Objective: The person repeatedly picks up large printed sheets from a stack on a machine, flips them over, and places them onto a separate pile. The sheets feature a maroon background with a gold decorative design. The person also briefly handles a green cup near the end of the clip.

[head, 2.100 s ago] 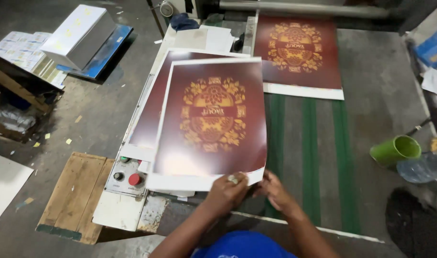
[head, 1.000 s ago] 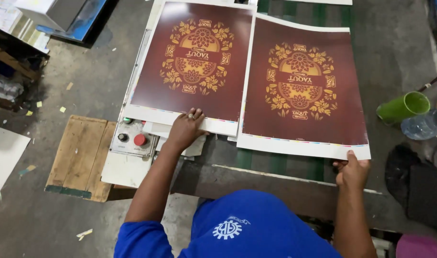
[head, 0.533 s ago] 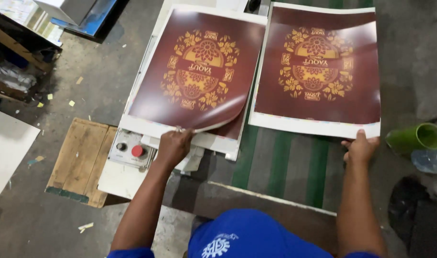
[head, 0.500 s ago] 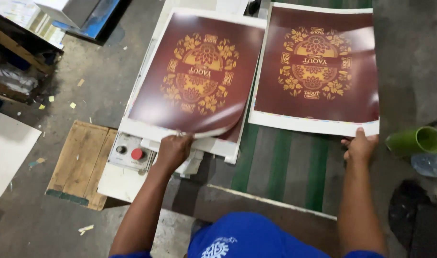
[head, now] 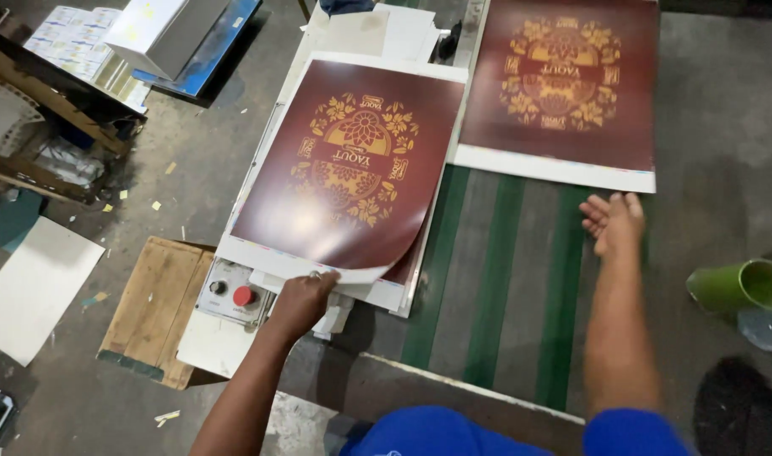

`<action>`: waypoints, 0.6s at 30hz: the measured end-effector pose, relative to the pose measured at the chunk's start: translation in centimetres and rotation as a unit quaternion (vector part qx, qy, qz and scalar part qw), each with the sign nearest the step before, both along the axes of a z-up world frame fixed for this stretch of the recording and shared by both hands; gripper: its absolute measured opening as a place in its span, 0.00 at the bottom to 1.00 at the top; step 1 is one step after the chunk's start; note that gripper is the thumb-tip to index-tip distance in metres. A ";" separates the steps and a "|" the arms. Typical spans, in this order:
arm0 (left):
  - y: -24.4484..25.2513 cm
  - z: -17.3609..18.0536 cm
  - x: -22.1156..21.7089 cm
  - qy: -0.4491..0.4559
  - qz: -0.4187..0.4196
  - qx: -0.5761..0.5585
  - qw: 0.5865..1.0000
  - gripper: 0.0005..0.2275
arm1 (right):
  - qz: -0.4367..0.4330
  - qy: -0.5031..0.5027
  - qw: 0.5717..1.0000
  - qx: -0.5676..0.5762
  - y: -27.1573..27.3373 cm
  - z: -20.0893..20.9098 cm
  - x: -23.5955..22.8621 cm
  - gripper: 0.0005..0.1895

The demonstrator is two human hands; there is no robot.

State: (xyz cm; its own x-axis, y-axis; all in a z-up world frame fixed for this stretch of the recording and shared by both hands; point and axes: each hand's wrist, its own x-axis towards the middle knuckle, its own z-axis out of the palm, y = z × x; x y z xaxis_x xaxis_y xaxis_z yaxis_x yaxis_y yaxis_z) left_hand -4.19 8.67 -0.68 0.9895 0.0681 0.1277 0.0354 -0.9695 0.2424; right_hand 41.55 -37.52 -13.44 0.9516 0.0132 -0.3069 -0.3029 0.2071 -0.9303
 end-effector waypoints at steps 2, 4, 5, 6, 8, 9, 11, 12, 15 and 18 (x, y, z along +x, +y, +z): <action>-0.3 2.2 0.8 -0.039 0.021 -0.011 0.999 0.10 | 0.014 0.005 1.000 0.014 0.3 -0.2 -4.9 0.35; -0.6 3.8 1.1 -0.069 0.038 -0.026 0.997 0.07 | 0.023 0.017 0.999 0.024 0.2 -0.8 -10.5 0.37; -0.5 4.4 1.2 -0.075 0.045 -0.017 0.996 0.03 | 0.045 0.023 0.998 0.034 0.0 -1.2 -13.1 0.36; -0.4 4.9 1.4 -0.081 0.052 -0.008 0.995 0.05 | 0.068 0.029 0.996 0.044 0.0 -1.7 -15.7 0.34; 0.6 5.3 1.1 -0.102 0.025 -0.032 0.994 0.05 | 0.089 0.057 0.994 0.037 -0.4 -1.3 -22.2 0.31; 1.5 5.9 2.0 -0.142 0.000 -0.053 0.988 0.06 | 0.115 0.065 0.991 0.034 0.0 -0.7 -24.4 0.29; 4.8 5.1 1.9 -0.152 0.011 -0.098 0.983 0.02 | 0.129 0.073 0.988 0.034 1.1 1.5 -28.0 0.27; 6.2 4.3 1.4 -0.163 0.032 -0.147 0.975 0.03 | 0.152 0.081 0.985 0.027 1.5 2.4 -30.1 0.25; 4.8 8.2 2.6 -0.306 0.025 -0.212 0.928 0.04 | 0.172 0.043 0.983 0.050 4.2 4.9 -32.9 0.24; 1.1 0.6 4.9 -0.381 -0.029 -0.038 0.923 0.09 | 0.216 -0.044 0.974 0.055 9.3 12.3 -35.6 0.24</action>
State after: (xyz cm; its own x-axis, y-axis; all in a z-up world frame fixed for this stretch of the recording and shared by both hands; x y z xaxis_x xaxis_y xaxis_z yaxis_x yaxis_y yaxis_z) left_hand 0.74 9.81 -0.09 0.6159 0.0548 0.7859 -0.2249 -0.9439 0.2420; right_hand 5.96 -28.23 -1.09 0.8720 0.4470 -0.1994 -0.3050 0.1776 -0.9356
